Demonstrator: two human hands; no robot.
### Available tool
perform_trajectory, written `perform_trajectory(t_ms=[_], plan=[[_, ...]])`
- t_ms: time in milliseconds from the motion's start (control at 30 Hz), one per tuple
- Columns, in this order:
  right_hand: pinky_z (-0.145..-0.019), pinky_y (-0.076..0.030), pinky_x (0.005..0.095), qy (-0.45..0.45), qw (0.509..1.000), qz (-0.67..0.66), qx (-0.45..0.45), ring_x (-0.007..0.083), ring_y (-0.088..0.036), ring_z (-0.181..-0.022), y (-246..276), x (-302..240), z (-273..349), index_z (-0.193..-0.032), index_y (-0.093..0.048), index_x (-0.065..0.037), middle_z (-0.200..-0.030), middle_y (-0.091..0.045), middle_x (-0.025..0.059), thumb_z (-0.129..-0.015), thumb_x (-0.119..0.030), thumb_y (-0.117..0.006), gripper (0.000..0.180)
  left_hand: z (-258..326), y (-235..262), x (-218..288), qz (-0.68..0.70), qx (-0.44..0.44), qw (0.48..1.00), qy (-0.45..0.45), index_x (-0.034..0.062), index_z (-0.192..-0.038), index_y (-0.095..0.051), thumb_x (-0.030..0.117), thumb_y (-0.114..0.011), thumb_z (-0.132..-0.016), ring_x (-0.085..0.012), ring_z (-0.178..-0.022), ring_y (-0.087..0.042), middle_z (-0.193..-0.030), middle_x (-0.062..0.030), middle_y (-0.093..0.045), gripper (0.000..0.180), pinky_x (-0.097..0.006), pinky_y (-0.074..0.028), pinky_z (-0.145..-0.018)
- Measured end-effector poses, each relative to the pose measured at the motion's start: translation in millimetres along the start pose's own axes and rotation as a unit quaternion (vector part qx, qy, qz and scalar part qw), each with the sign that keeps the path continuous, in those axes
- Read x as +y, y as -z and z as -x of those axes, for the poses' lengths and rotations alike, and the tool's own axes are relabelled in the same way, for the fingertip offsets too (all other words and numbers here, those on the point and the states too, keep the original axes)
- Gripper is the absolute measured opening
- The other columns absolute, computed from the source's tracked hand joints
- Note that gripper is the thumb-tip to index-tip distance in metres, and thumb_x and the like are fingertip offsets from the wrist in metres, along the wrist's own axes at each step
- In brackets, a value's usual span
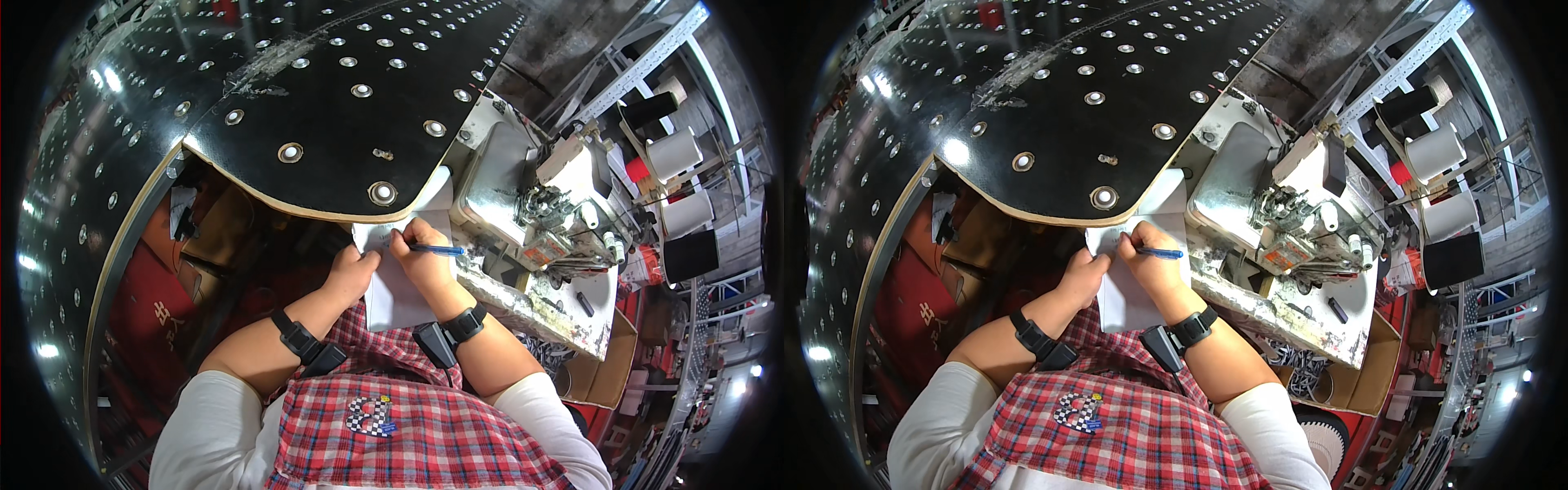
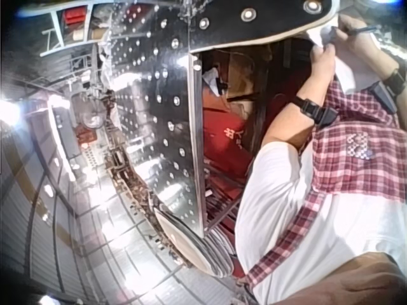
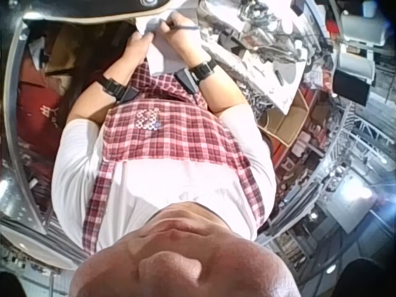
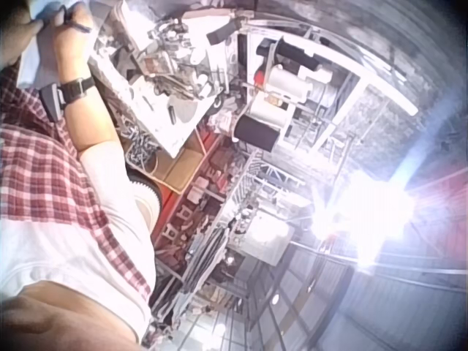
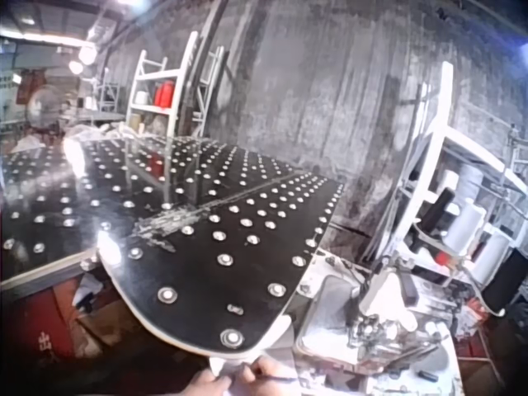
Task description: The recorder logs production numbers on a notepad, moves and organizes large stacks of circular floor mats, and then prepares a large thread spool and threads an industrial sewing machine.
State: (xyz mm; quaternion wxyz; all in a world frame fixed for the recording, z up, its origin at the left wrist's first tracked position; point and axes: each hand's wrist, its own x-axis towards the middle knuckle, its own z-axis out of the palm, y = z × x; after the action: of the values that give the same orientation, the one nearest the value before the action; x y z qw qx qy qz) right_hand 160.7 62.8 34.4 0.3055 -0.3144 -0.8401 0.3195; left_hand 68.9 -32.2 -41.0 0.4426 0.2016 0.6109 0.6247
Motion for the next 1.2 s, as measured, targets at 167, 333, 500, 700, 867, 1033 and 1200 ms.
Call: perform_trajectory(t_ms=[167,333,500,700,867,1033,1200], plan=[[-0.045,-0.039,0.0330,0.007,1.000,-0.003,-0.004,0.0240,-0.049,-0.046,0.2,0.9,-0.7,-0.064,-0.050,-0.003,-0.053,-0.052,0.0127,-0.072,-0.017,-0.066,0.023,-0.6,-0.4,1.2,-0.009,0.001,1.000,-0.003,-0.0058,-0.092,-0.057,0.016,-0.049,-0.078,-0.0166,-0.071,-0.057,-0.079,-0.0126,-0.061,0.027,-0.031,-0.045,-0.064],[-0.045,-0.039,0.0339,0.016,1.000,0.004,0.005,0.0250,-0.050,-0.046,-0.1,0.3,-1.4,-0.063,-0.050,-0.003,-0.053,-0.051,0.0129,-0.071,-0.018,-0.066,0.024,-0.7,-0.7,2.5,0.012,-0.008,1.000,-0.003,-0.0053,-0.093,-0.057,0.015,-0.049,-0.078,-0.0164,-0.072,-0.057,-0.080,-0.0120,-0.061,0.027,-0.032,-0.045,-0.065],[-0.045,-0.039,0.0341,0.022,1.000,0.009,-0.002,0.0252,-0.049,-0.046,1.6,0.5,1.5,-0.063,-0.049,-0.003,-0.053,-0.051,0.0130,-0.071,-0.019,-0.066,0.024,1.3,-1.3,0.7,0.005,0.001,1.000,-0.006,-0.0052,-0.092,-0.058,0.016,-0.049,-0.078,-0.0162,-0.072,-0.057,-0.080,-0.0122,-0.061,0.027,-0.032,-0.045,-0.065],[-0.045,-0.039,0.0331,0.016,1.000,0.003,0.002,0.0240,-0.049,-0.046,1.5,6.5,3.0,-0.064,-0.049,-0.004,-0.053,-0.051,0.0126,-0.072,-0.017,-0.066,0.022,-1.2,-3.5,-3.6,-0.002,-0.001,1.000,-0.005,-0.0056,-0.091,-0.058,0.017,-0.050,-0.078,-0.0161,-0.072,-0.057,-0.079,-0.0127,-0.061,0.027,-0.032,-0.045,-0.065],[-0.045,-0.038,0.0318,-0.002,0.999,-0.028,0.021,0.0196,-0.047,-0.047,-0.8,14.4,-3.8,-0.063,-0.049,-0.003,-0.053,-0.051,0.0115,-0.072,-0.015,-0.064,0.021,-7.7,-0.1,-0.8,-0.021,-0.002,1.000,-0.014,-0.0062,-0.086,-0.059,0.017,-0.051,-0.077,-0.0158,-0.067,-0.057,-0.073,-0.0107,-0.061,0.027,-0.032,-0.045,-0.061],[-0.044,-0.032,0.0297,-0.046,0.998,-0.052,-0.004,0.0150,-0.041,-0.047,-9.0,-49.1,9.0,-0.056,-0.046,-0.007,-0.048,-0.043,0.0031,-0.079,-0.017,-0.049,0.025,29.4,22.9,30.5,-0.037,0.021,0.994,0.102,0.0017,-0.065,-0.061,0.020,-0.058,-0.067,-0.0138,-0.050,-0.054,-0.055,-0.0042,-0.055,0.019,-0.031,-0.041,-0.045],[-0.052,-0.039,0.0287,0.045,0.999,0.028,0.003,0.0158,-0.043,-0.056,21.1,49.5,15.4,-0.089,-0.052,0.002,-0.063,-0.048,0.0056,-0.078,-0.006,-0.055,0.014,12.8,-27.3,18.2,-0.188,-0.014,0.982,0.002,-0.0042,-0.096,-0.056,0.041,-0.048,-0.076,-0.0338,-0.092,-0.057,-0.097,-0.0257,-0.057,0.050,-0.041,-0.044,-0.076]])
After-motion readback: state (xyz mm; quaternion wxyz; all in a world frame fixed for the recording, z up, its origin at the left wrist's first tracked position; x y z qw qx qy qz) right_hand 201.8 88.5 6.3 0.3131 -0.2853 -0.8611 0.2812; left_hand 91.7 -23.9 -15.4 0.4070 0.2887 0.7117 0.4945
